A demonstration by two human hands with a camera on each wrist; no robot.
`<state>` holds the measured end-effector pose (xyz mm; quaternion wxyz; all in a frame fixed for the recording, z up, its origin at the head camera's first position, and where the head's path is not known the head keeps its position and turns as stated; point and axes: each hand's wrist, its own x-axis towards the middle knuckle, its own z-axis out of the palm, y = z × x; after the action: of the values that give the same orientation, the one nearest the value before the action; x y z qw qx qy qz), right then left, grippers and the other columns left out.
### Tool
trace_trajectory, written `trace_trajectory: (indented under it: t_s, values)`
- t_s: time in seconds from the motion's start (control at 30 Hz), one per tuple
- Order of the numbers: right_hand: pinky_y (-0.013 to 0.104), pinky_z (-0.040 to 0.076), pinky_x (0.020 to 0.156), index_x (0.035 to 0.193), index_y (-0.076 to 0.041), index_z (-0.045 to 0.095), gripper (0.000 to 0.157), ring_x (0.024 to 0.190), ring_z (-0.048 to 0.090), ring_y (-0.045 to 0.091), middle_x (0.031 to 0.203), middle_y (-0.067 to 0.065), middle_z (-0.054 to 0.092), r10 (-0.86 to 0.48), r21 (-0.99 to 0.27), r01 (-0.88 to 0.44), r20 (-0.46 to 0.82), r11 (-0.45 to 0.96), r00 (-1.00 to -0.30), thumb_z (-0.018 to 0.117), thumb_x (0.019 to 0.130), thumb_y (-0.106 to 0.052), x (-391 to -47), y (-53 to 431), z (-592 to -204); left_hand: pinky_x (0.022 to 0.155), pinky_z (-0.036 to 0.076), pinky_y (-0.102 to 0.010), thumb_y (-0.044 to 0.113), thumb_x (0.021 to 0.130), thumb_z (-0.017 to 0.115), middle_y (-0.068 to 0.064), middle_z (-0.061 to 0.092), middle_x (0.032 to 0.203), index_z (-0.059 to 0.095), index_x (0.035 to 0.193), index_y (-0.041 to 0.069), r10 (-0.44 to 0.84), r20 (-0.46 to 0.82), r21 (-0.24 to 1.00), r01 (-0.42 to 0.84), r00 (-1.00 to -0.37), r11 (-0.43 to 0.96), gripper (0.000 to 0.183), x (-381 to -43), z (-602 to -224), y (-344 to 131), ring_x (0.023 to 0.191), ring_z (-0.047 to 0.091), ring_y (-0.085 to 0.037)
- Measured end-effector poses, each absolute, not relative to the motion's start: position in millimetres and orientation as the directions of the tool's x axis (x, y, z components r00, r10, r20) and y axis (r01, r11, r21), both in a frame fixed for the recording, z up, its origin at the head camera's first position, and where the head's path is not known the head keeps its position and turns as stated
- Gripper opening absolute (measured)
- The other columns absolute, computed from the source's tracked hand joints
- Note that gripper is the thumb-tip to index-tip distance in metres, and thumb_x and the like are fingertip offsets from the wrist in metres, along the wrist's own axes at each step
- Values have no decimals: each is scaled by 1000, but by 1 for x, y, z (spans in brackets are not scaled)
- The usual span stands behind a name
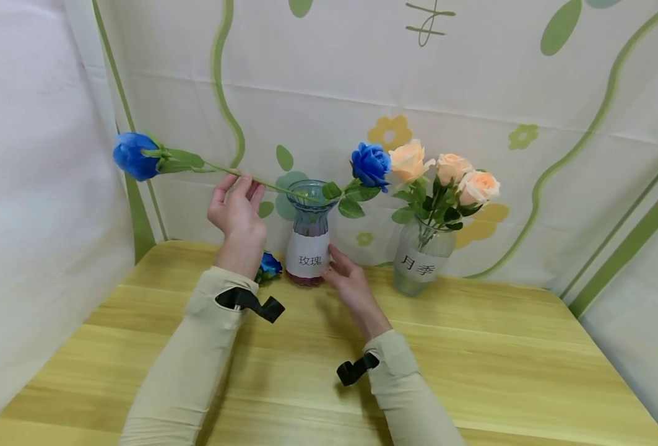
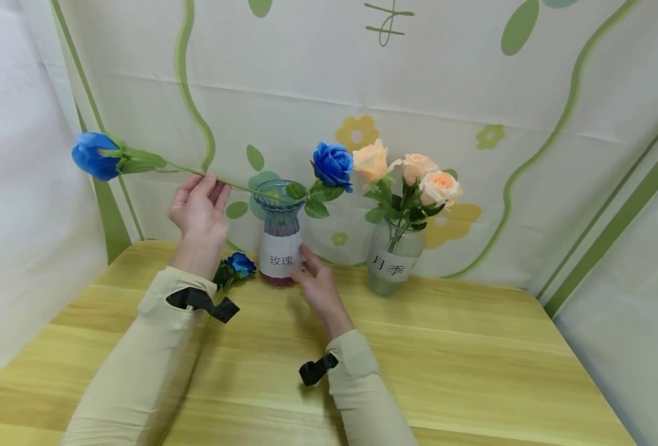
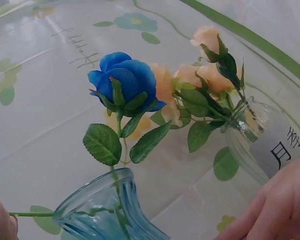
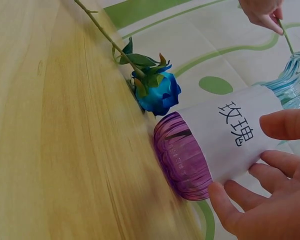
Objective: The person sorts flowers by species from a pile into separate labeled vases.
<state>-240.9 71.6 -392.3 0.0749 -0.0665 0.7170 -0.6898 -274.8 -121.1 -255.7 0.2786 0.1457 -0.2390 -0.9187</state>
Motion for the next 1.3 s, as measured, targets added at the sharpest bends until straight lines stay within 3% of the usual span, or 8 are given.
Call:
trace_trajectory:
  t_s: [0.23,0.5,0.73,0.83,0.9,1.07,1.2,1.3]
  values:
    - [56,32,129,169,-18,31,68,164,26,32,178,1,26,-210,-999,9,-17,39,-978,59,107,-13,-242,71,-394,91,63,-32,-6,91,78,-6,72,98,75,96,5,-604,-145,559,439,-784,-704,13,-281,-257,-109,88,72,-21]
    - [55,33,129,169,-20,31,67,164,26,31,178,-1,25,-214,-999,6,-16,48,-977,59,107,-14,-241,71,-394,84,61,-26,-7,91,77,-4,73,95,76,117,-6,-631,-107,611,450,-769,-651,26,-287,-257,-103,83,71,-14]
    - [55,31,130,169,-20,30,68,165,25,30,178,-2,24,-223,-999,3,-13,43,-975,59,108,-15,-241,72,-393,84,59,-27,-5,88,81,0,72,90,79,89,8,-617,-101,647,420,-780,-637,13,-293,-262,-94,78,68,-11]
    - [55,32,130,169,-21,30,68,165,26,29,178,-3,24,-218,-999,5,-15,47,-976,60,107,-16,-241,71,-392,87,58,-29,-3,87,83,2,72,88,79,89,8,-615,-93,683,399,-783,-612,11,-296,-267,-89,77,67,-9]
    - [55,32,129,169,-21,31,69,165,26,29,178,-4,24,-211,-999,9,-19,51,-977,60,107,-16,-241,71,-392,89,57,-29,0,88,85,3,73,90,81,96,5,-612,-91,717,375,-785,-587,10,-297,-272,-85,80,67,-9]
    - [55,32,130,168,-22,32,69,164,27,29,177,-4,26,-199,-998,17,-28,55,-980,61,106,-16,-241,70,-394,98,56,-30,7,89,85,-2,77,109,82,114,2,-590,-100,785,301,-802,-541,26,-296,-282,-79,103,68,-13]
    - [54,31,130,168,-22,32,68,164,26,29,177,-4,26,-201,-998,18,-29,56,-979,61,106,-16,-241,70,-394,106,55,-28,10,91,85,-7,78,124,82,118,4,-580,-103,804,276,-808,-527,28,-295,-285,-77,120,69,-16]
    - [54,30,130,168,-23,32,68,164,26,28,177,-5,26,-199,-998,22,-33,55,-979,61,107,-17,-242,71,-393,105,56,-26,12,93,83,-7,78,126,82,117,8,-582,-95,802,285,-807,-525,25,-294,-284,-76,120,70,-15]
